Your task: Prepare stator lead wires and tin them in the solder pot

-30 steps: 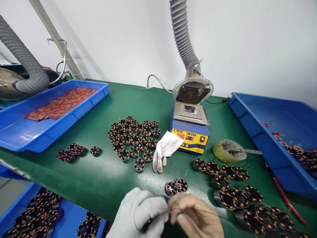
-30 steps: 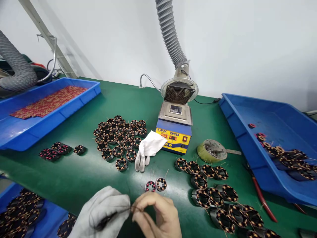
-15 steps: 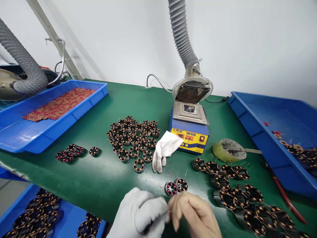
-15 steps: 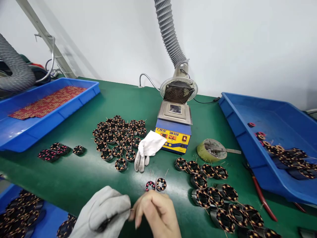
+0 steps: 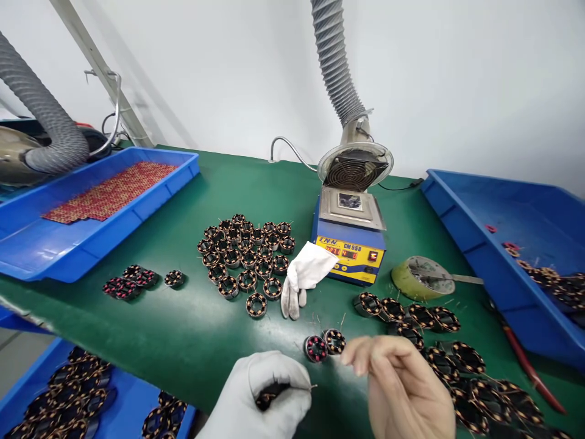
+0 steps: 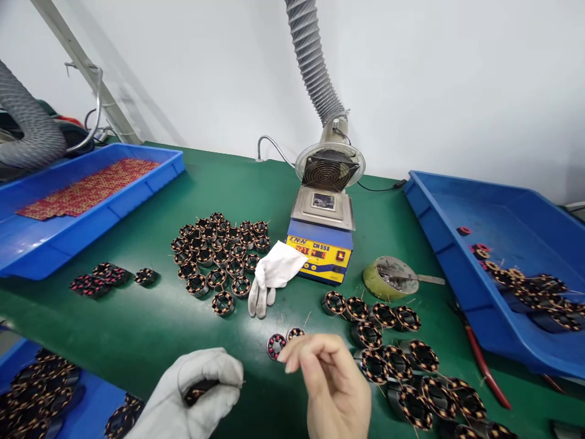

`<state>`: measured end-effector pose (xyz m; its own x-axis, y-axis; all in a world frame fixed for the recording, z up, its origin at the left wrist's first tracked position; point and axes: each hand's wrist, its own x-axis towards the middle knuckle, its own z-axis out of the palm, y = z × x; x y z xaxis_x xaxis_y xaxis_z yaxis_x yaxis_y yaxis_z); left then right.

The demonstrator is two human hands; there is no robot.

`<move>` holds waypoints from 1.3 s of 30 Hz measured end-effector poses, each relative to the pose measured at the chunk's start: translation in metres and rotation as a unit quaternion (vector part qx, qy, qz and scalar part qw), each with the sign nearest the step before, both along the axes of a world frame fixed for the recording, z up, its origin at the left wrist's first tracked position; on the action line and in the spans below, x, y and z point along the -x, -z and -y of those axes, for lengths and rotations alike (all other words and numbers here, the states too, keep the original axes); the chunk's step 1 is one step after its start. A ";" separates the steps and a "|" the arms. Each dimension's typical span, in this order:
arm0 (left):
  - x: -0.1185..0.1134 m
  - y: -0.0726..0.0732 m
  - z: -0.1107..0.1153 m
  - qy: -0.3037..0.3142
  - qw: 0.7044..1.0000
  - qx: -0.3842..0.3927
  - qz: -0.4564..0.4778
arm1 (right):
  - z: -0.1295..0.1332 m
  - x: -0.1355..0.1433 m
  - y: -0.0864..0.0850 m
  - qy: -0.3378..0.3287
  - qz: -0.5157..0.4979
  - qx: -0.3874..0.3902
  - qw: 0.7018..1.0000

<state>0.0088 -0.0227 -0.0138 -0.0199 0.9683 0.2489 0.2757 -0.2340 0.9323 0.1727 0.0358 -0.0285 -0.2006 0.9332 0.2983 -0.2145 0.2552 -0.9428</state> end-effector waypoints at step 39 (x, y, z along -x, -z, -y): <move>-0.004 0.013 -0.001 0.028 0.935 0.245 0.255 | 0.008 0.010 0.003 -0.035 0.179 -0.146 0.972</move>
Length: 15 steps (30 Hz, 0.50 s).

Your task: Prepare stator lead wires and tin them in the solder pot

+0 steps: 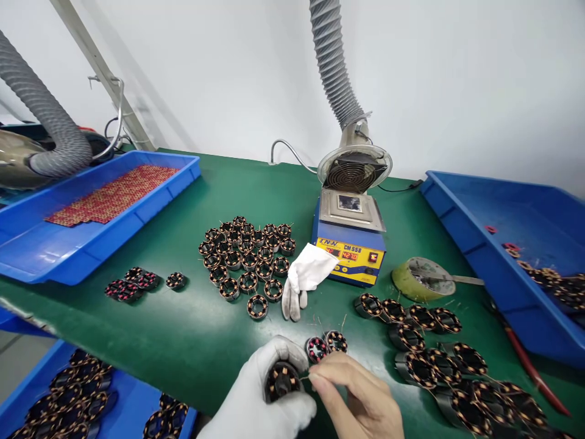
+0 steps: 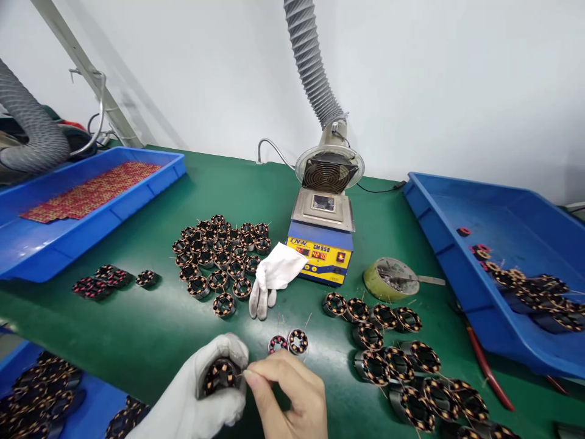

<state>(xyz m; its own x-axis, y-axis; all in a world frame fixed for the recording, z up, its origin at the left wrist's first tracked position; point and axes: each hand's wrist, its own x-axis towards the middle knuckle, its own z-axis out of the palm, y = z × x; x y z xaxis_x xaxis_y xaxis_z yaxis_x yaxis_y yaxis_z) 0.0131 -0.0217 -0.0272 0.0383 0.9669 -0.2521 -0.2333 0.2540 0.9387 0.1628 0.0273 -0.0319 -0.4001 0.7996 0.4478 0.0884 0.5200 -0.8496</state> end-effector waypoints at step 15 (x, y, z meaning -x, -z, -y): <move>0.004 -0.018 -0.006 -0.042 0.900 -0.263 -0.346 | 0.008 0.000 0.001 0.048 -0.045 0.195 0.979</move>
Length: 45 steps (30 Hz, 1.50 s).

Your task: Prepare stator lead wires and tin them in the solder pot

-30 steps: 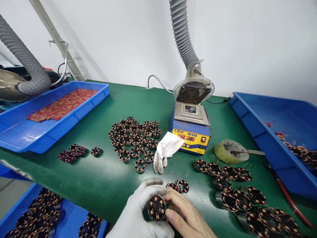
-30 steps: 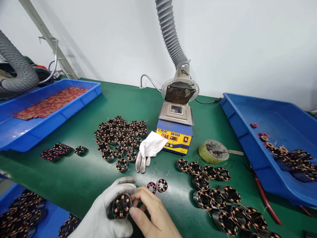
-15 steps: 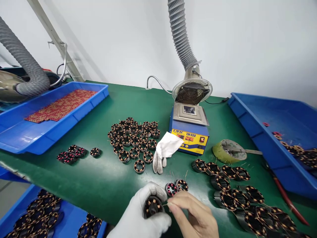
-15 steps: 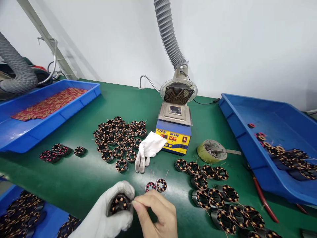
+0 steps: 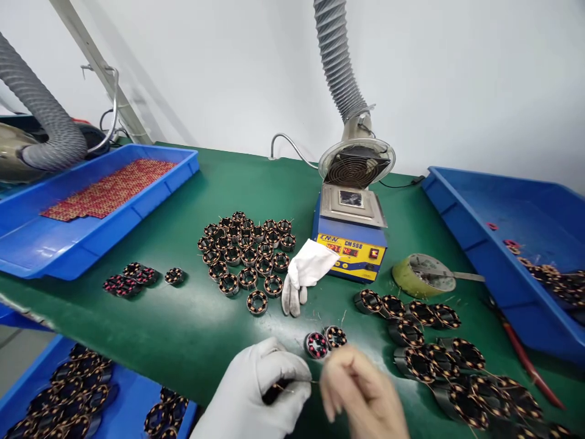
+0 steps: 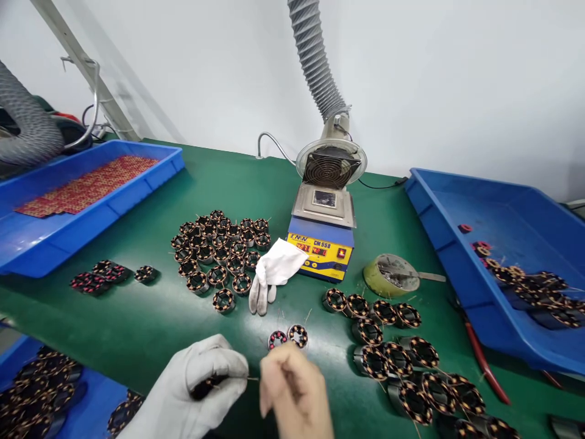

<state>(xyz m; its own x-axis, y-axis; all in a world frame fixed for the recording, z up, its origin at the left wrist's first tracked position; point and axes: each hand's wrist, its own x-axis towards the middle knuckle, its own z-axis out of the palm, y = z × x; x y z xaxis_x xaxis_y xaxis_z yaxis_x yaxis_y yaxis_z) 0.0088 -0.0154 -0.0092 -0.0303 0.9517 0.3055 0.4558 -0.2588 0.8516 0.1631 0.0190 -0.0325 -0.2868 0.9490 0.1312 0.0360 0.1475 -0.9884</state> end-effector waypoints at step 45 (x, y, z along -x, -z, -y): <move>0.000 0.005 0.012 -0.040 0.969 -0.127 -0.209 | -0.006 -0.004 -0.003 -0.052 0.093 -0.315 0.943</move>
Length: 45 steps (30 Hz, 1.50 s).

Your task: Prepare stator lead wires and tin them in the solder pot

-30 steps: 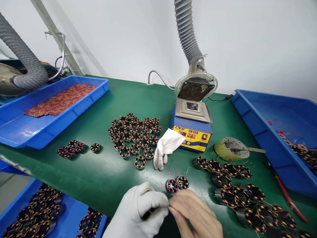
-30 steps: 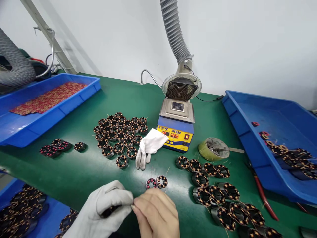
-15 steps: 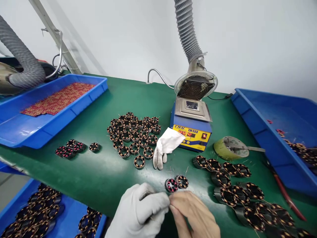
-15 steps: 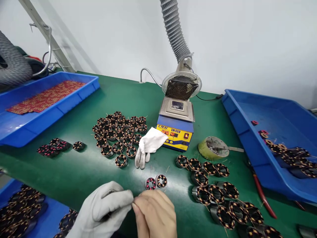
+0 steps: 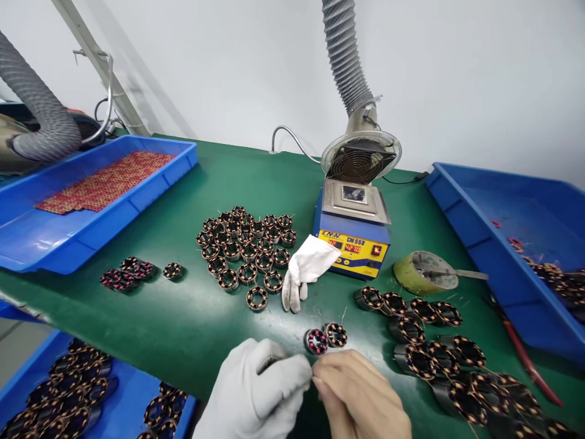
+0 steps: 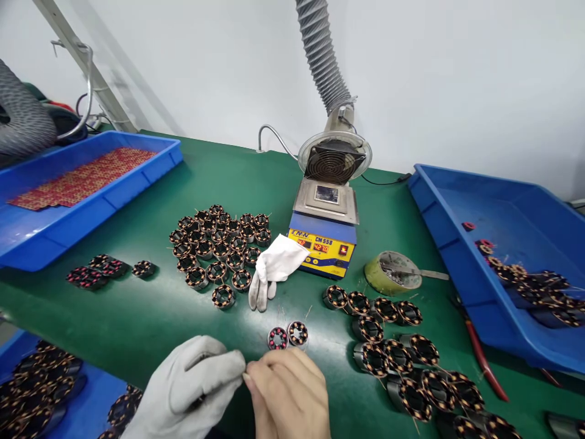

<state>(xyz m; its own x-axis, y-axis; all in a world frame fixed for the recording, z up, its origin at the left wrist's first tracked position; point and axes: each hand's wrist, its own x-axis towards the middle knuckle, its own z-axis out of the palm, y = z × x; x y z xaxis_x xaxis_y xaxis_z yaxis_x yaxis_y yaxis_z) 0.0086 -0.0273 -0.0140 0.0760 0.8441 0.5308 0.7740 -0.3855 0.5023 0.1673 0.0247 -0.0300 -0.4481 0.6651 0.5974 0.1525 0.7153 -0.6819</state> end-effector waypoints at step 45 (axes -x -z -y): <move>0.002 0.004 0.004 -0.011 0.996 -0.046 -0.080 | 0.006 0.006 0.004 -0.047 -0.026 0.176 0.983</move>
